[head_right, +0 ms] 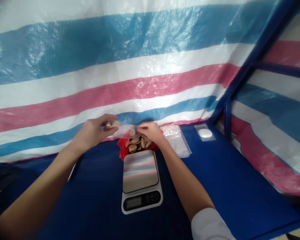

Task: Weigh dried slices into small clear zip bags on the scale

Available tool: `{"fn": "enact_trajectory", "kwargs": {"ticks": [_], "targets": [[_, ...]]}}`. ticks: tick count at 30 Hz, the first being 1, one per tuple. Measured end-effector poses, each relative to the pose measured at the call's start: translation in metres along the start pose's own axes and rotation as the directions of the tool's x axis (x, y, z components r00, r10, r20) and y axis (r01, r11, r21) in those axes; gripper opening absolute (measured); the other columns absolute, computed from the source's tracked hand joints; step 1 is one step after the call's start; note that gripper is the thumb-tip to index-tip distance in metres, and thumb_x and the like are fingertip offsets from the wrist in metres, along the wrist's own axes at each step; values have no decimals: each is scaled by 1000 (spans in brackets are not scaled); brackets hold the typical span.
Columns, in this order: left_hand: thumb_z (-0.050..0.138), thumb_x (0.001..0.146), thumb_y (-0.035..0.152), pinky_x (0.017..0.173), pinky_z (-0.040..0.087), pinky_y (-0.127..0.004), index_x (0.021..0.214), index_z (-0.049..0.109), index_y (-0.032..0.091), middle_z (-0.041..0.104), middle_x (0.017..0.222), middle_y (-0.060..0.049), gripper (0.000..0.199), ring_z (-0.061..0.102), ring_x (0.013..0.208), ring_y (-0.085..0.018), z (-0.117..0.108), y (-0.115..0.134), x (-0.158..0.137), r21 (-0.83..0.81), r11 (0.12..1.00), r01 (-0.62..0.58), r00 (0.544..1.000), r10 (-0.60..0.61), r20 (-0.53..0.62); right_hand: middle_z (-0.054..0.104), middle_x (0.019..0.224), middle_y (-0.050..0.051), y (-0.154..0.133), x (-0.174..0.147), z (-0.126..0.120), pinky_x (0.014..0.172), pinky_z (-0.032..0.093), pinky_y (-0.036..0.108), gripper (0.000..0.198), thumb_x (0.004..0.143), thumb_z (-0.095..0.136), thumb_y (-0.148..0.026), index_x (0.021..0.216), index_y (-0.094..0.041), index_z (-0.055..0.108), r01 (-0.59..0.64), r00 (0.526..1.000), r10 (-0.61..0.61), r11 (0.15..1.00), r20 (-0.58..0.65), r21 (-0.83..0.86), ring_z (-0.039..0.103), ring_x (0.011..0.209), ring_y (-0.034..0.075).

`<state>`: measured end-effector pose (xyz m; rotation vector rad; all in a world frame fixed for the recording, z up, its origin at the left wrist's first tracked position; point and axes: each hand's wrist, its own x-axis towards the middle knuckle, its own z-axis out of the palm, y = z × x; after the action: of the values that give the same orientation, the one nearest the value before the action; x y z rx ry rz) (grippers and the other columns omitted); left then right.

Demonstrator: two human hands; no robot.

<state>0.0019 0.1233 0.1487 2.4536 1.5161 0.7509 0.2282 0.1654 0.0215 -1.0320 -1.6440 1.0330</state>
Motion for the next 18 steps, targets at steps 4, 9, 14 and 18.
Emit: {"fn": "enact_trajectory", "kwargs": {"ticks": [4,9,14,18], "targets": [[62,83,39,67,46,-26,112,69,20,66,76,-1,36,59,67,-15,1,1,0,-79,997,0,1000,0,-4,79,90,4,1,0,1,68,53,26,18,83,66,-28,88,-19,81,16,1000,-16,1000,-12,3,68,71,16],[67,81,43,67,46,-27,110,70,17,65,75,-1,40,55,65,-14,9,0,3,-199,980,28,1000,-29,-2,77,86,4,-1,-1,-9,63,52,26,24,80,70,-36,91,-17,81,-47,999,49,995,-23,85,65,66,15],[72,77,46,67,47,-29,108,73,15,69,78,-4,44,60,69,-17,9,-4,8,-219,971,98,994,-87,63,71,70,2,1,-3,-13,52,49,24,29,75,73,-37,92,-15,81,-177,984,175,967,27,181,57,53,12],[73,75,48,70,49,-29,97,78,17,76,86,-6,38,66,77,-21,4,-7,11,-234,959,162,982,-134,129,72,74,3,4,-2,-13,52,51,24,29,75,72,-35,94,-14,81,-198,980,194,961,40,191,57,53,12]]}}
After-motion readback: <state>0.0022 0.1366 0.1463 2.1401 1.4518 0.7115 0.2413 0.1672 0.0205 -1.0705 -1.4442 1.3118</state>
